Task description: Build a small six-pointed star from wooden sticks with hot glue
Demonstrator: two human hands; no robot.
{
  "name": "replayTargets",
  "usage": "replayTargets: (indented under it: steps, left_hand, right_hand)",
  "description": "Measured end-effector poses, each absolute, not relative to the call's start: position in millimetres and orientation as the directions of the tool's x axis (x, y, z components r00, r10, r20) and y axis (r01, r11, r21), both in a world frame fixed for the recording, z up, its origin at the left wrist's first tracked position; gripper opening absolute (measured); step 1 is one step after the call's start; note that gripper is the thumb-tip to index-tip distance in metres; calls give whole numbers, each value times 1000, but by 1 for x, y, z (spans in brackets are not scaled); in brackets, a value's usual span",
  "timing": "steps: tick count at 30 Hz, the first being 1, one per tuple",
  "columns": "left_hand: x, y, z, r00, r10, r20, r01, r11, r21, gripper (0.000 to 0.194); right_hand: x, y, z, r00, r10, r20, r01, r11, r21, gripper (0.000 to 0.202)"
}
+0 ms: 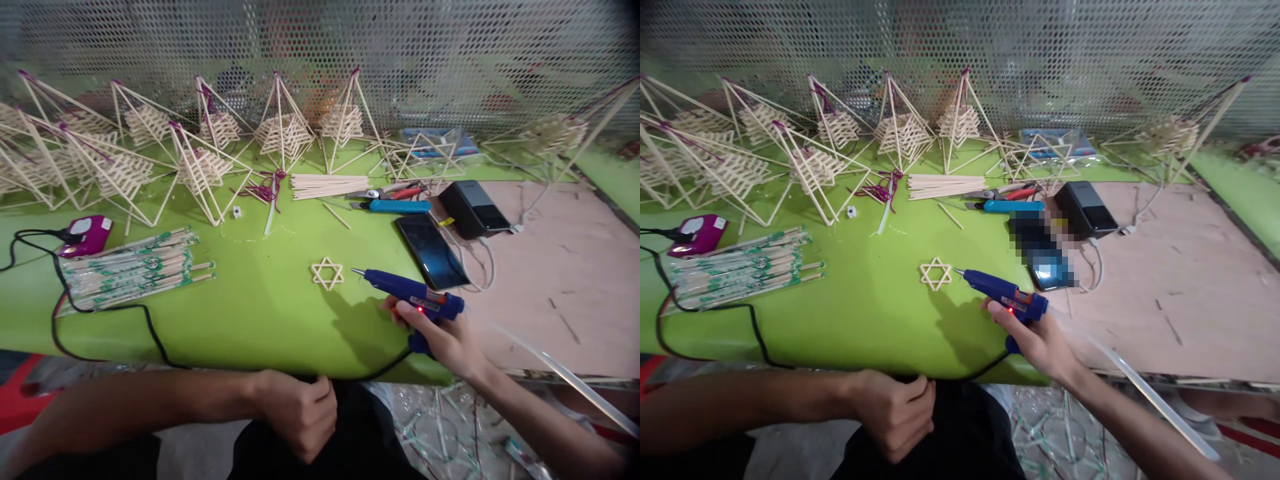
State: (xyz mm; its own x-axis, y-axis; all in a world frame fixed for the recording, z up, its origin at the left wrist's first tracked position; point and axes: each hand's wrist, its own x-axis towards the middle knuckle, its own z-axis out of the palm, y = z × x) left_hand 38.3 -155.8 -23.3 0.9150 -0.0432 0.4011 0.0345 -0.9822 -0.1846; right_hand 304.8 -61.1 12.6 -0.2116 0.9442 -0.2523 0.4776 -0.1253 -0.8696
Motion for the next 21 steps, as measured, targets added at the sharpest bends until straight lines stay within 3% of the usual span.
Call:
replayTargets:
  steps: [7, 13, 21]
  left_hand:
    - [16, -84, 37, 914, -107, 391, -70, -992, -107, 34]
    - [50, -29, 23, 884, -212, 416, -204, -977, -65, 41]
    - [35, -50, -9, 821, 183, 541, 201, -979, 26, 29]
  right_hand:
    - [299, -55, 17, -191, 951, -245, 548, -103, -830, 42]
    - [293, -55, 17, -188, 972, -141, 512, -26, -859, 40]
    - [297, -45, 19, -254, 966, -37, 521, 104, -847, 24]
